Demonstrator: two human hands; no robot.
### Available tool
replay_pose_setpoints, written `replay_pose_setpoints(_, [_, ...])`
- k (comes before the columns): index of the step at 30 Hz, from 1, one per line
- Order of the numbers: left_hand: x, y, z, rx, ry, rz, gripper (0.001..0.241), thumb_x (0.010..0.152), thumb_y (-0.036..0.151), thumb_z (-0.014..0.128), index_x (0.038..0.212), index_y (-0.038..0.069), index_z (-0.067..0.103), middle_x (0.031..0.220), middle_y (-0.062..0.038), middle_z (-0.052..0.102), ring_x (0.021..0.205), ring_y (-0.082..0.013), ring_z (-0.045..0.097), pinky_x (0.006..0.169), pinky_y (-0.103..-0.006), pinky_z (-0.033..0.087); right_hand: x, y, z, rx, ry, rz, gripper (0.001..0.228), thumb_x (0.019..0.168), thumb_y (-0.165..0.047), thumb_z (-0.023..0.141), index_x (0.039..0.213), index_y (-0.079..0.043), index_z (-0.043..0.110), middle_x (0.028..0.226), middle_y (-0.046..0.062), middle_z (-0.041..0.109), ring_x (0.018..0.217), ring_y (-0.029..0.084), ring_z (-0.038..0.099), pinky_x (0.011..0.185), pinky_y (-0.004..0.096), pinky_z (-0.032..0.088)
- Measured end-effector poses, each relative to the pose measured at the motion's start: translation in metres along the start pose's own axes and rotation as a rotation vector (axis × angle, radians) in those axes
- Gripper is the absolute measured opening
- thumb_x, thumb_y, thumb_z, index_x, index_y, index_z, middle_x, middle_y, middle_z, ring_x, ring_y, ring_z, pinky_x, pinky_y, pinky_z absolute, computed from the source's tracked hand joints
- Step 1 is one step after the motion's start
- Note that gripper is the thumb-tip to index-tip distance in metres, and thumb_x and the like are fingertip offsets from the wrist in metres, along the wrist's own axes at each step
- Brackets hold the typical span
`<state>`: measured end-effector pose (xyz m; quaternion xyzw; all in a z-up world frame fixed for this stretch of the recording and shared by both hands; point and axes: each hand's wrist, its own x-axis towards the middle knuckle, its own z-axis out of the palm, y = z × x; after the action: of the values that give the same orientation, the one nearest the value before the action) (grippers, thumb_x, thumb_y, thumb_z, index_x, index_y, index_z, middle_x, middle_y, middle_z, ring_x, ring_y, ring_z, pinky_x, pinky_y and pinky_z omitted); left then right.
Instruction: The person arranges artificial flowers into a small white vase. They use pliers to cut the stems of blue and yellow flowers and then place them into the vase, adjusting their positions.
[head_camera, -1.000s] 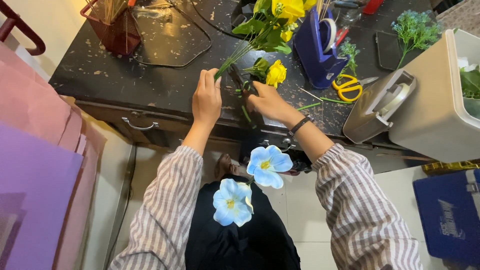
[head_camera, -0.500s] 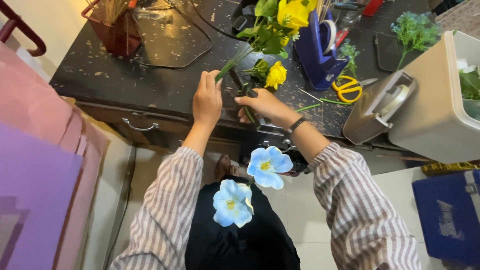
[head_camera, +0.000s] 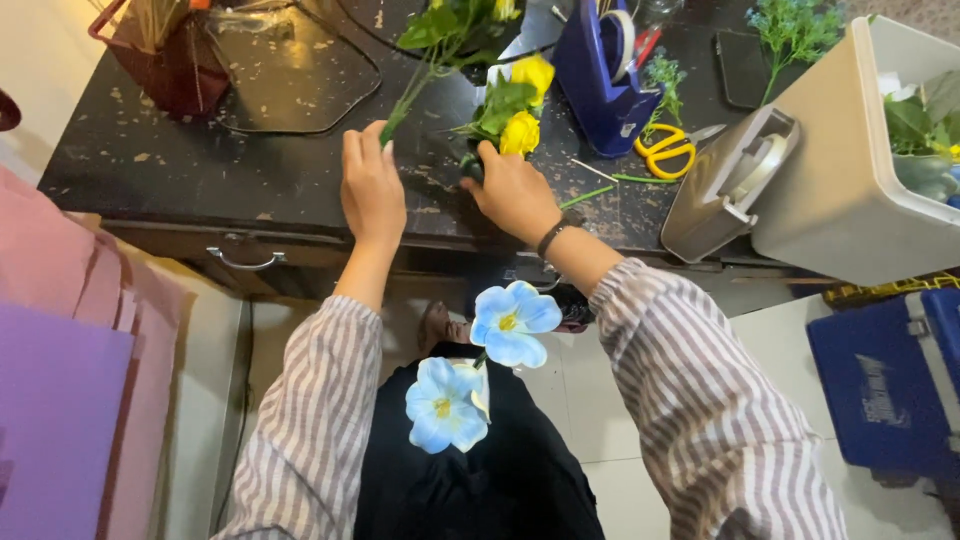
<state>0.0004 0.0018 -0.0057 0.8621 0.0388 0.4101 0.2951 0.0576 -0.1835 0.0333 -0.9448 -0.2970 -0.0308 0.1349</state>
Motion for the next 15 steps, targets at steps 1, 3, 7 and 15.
replay_pose_setpoints(1, [0.004,0.001,0.003,-0.004,0.002,0.003,0.016,0.106,0.007,0.044,0.119,0.004,0.052,0.096,-0.009,0.046,0.082,-0.0321,0.062,0.064,-0.0404,0.057,-0.006,-0.001,-0.011,-0.004,0.003,0.002,0.032,0.096,-0.029,0.064,0.106,0.001,0.056,0.068,0.018,0.061,0.059,0.034,0.069,0.045,0.043,0.058])
replay_pose_setpoints(3, [0.004,-0.001,0.003,0.188,-0.012,-0.061,0.031,0.096,-0.003,0.056,0.124,0.008,0.050,0.099,-0.006,0.045,0.090,-0.0280,0.056,0.069,-0.0400,0.056,-0.022,-0.007,-0.028,-0.031,-0.153,0.091,0.047,0.095,-0.040,0.062,0.118,0.000,0.054,0.099,0.023,0.067,0.089,0.038,0.071,0.069,0.049,0.058])
replay_pose_setpoints(7, [0.004,-0.010,0.012,0.269,-0.004,-0.141,0.038,0.094,-0.008,0.055,0.127,0.007,0.048,0.104,-0.006,0.044,0.095,-0.0263,0.051,0.075,-0.0406,0.051,-0.037,0.027,-0.009,-0.351,-0.065,-0.028,0.049,0.090,-0.043,0.064,0.117,-0.004,0.054,0.099,0.016,0.065,0.093,0.034,0.068,0.073,0.046,0.055])
replay_pose_setpoints(15, [0.007,-0.001,0.010,0.328,-0.267,0.272,0.017,0.094,0.009,0.059,0.111,0.013,0.058,0.123,-0.006,0.047,0.121,-0.0224,0.045,0.092,-0.0377,0.038,-0.038,0.068,-0.010,-0.310,0.228,-0.140,0.053,0.085,-0.051,0.065,0.113,-0.008,0.053,0.104,0.009,0.048,0.099,0.029,0.052,0.077,0.041,0.044])
